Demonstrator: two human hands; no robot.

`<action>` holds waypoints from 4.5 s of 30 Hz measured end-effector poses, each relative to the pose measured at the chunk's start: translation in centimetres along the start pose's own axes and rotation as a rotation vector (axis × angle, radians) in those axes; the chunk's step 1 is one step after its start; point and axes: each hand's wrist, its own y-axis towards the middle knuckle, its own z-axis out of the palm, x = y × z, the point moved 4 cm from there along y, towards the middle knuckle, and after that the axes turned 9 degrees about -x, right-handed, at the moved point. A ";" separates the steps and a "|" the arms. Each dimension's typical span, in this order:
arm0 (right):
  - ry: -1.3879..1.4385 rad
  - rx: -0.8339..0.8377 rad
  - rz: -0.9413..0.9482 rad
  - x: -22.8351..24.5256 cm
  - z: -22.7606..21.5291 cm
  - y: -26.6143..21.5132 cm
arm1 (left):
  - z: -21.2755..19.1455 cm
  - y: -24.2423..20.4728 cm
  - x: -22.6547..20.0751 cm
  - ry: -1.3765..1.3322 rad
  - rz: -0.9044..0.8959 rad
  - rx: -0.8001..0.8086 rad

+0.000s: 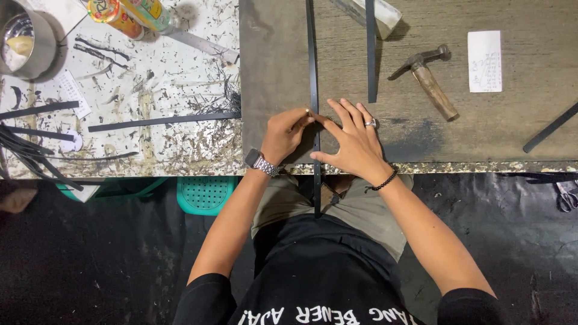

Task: The person hammers nails into long black strips of material on a workbench. They repeatedly position the strips, place nails, and strike them with a hammer, occasionally adjusting the strips or picking up new ones from a pile.

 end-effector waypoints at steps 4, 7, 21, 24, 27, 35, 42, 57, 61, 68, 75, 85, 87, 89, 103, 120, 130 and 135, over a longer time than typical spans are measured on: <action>0.047 0.024 0.040 -0.2 -0.6 0.1 | 0.5 -0.1 -0.5 0.066 0.083 0.020; 0.094 -0.201 0.071 -4.0 -2.0 0.4 | 0.6 0.3 -1.1 0.080 0.126 0.033; 0.208 -0.268 0.710 -12.6 -8.8 -4.1 | 0.7 -0.7 0.6 0.103 0.187 0.119; 0.332 -0.222 0.631 -5.8 -9.5 -3.2 | 0.7 -0.7 1.0 0.154 0.176 0.171; 0.352 -0.134 0.362 -2.9 -9.1 -3.7 | 1.0 -0.8 1.3 0.146 0.151 0.201; 0.179 -0.064 0.387 1.1 -8.1 -2.7 | 1.0 -0.9 0.9 0.155 0.135 0.226; 0.127 -0.297 0.373 -4.0 -8.7 -4.0 | 1.1 -1.0 1.1 0.192 0.156 0.232; -0.135 -0.149 0.082 -3.4 -0.7 0.2 | 0.6 0.6 -2.0 0.140 0.052 0.242; -0.076 -0.051 -0.045 -0.6 -1.1 0.9 | 0.6 0.5 -0.4 0.119 -0.040 0.182; -0.098 -0.031 -0.043 -0.7 -1.1 1.2 | -0.8 2.7 1.2 -0.114 -0.427 -0.092; -0.108 -0.026 -0.014 -0.7 -1.2 1.2 | -1.4 3.9 -0.6 -0.062 -0.297 -0.110; -0.090 -0.065 -0.067 -1.8 0.2 0.5 | -0.2 2.8 -0.4 -0.041 -0.189 -0.001; -0.102 -0.069 -0.070 -1.8 0.3 0.5 | -0.2 2.9 -0.4 -0.051 -0.187 -0.001; -0.099 -0.076 -0.067 -1.6 0.1 0.5 | -0.2 3.1 -0.8 -0.042 -0.171 0.002; -0.089 -0.097 -0.047 -2.1 0.5 0.4 | 0.5 1.8 0.1 0.040 -0.063 0.030; 0.074 -0.274 0.603 -12.7 -7.8 -4.3 | 1.3 0.4 2.1 0.274 0.204 0.193; 0.283 -0.235 0.307 -2.1 -8.4 -0.6 | 1.4 1.0 1.6 0.169 0.094 0.194; -0.064 -0.280 0.206 -3.0 -7.0 -0.8 | 0.9 1.2 2.2 0.105 -0.015 0.196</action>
